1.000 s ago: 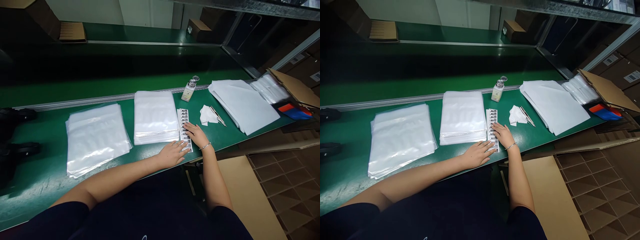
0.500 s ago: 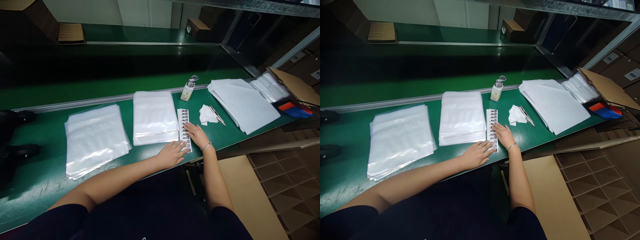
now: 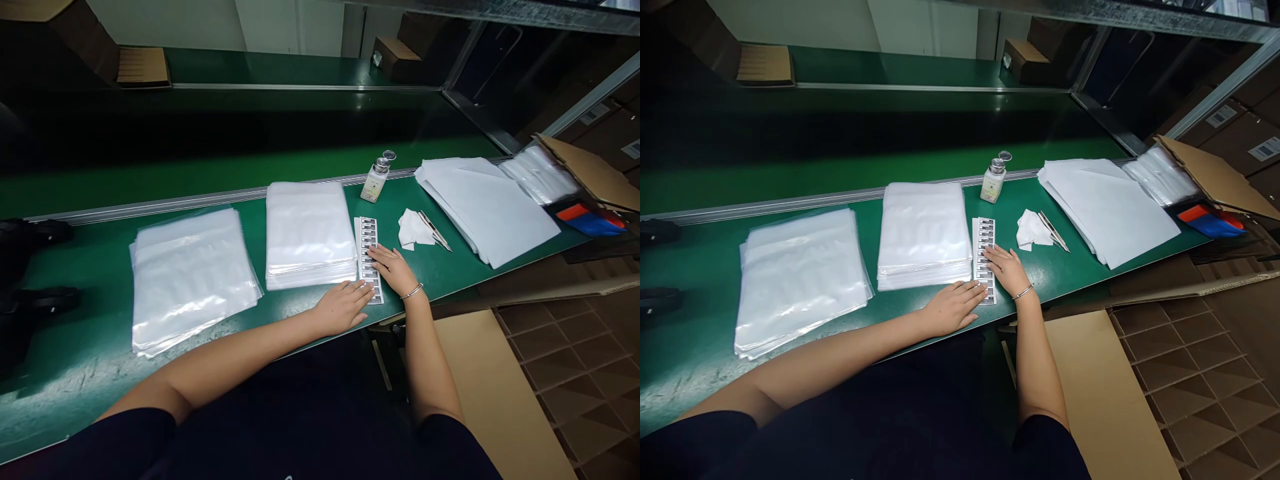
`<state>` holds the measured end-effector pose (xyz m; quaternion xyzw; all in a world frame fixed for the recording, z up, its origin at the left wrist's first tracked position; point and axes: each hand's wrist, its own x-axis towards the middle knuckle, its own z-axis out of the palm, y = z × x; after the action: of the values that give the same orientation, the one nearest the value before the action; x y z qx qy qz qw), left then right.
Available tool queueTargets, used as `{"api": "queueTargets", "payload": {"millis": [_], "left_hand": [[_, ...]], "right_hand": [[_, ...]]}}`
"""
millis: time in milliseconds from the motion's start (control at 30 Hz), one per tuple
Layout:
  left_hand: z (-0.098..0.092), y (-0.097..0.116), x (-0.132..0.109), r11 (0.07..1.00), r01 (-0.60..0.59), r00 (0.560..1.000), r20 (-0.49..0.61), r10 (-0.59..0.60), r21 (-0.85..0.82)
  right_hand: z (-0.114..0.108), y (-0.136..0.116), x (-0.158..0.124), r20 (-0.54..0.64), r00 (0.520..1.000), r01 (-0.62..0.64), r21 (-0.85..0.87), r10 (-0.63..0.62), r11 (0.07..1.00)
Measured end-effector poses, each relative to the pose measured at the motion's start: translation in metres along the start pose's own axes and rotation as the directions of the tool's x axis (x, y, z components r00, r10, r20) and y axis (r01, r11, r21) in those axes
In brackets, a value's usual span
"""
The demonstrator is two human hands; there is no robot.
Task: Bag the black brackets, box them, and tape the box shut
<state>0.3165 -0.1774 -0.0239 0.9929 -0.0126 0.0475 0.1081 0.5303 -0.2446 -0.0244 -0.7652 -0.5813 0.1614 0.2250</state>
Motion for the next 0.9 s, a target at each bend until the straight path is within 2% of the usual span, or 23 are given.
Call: {"api": "queueTargets", "payload": {"millis": [200, 400, 900], "left_hand": [[0.0013, -0.001, 0.0006, 1.0, -0.003, 1.0, -0.004, 0.003, -0.023], [0.0021, -0.0025, 0.0024, 0.998, 0.055, 0.998, -0.01, -0.055, -0.015], [0.0022, -0.0026, 0.0072, 0.999, 0.049, 0.999, -0.019, -0.049, -0.005]], "right_hand": [[0.003, 0.0023, 0.0005, -0.033, 0.999, 0.003, -0.005, -0.003, 1.0], [0.0014, 0.0024, 0.0012, -0.034, 0.999, -0.017, 0.032, 0.018, 0.999], [0.0, 0.0009, 0.0002, -0.023, 1.0, -0.008, 0.034, 0.009, 0.999]]}}
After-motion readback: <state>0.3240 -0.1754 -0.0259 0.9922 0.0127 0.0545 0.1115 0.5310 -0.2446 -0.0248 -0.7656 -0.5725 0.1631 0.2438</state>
